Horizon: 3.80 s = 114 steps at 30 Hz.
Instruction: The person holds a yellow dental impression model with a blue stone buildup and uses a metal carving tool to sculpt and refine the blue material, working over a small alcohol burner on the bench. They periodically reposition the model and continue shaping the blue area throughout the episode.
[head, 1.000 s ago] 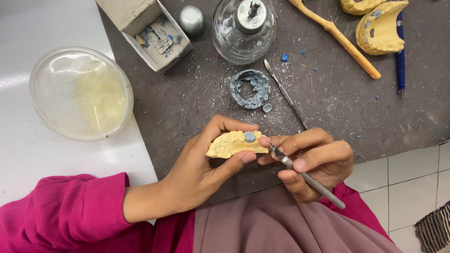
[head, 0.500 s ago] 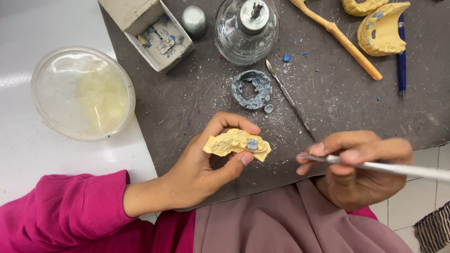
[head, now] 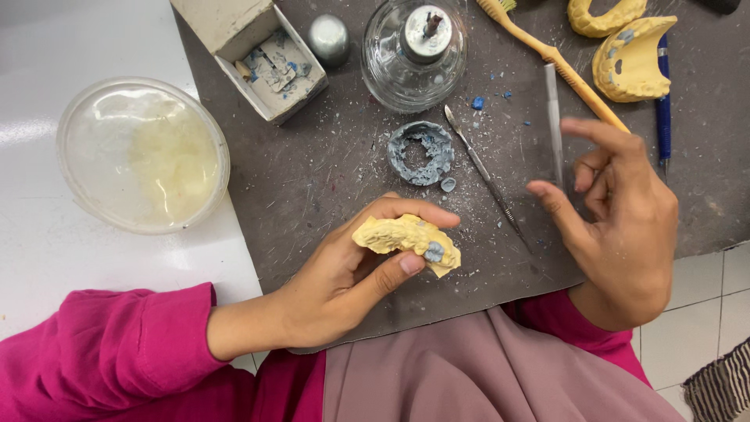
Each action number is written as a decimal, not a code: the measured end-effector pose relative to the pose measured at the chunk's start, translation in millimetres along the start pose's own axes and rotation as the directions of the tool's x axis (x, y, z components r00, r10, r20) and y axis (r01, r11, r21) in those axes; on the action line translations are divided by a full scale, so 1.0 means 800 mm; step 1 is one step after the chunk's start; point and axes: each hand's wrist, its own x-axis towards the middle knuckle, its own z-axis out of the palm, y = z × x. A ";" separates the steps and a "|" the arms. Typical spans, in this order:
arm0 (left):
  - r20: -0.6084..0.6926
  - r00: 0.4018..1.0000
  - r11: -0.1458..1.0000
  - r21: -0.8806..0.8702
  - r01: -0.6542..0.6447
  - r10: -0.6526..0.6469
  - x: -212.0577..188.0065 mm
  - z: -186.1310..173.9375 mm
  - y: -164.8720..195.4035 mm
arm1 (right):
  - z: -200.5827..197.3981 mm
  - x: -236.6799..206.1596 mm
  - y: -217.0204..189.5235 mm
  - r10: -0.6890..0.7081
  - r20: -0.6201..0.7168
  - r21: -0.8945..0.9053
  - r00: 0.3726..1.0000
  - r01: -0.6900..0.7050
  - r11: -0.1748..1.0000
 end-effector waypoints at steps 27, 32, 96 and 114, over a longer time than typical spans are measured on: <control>-0.035 0.951 0.880 0.392 -0.269 0.307 0.034 0.039 -0.048 | -0.049 -0.108 0.211 -0.117 -0.359 0.275 0.926 0.225 0.935; -0.011 0.963 0.902 0.354 -0.248 0.270 0.023 0.030 -0.051 | -0.003 -0.059 0.139 -0.146 -0.055 0.198 0.988 0.154 0.968; 0.069 0.972 0.892 0.389 -0.232 0.223 0.053 -0.040 -0.095 | 0.135 -0.005 0.054 -0.430 -0.491 0.700 0.758 0.637 0.322; 0.319 0.724 0.392 0.672 -0.628 0.612 0.059 -0.050 -0.089 | 0.077 -0.038 -0.016 -0.192 -0.219 0.660 0.957 0.291 0.693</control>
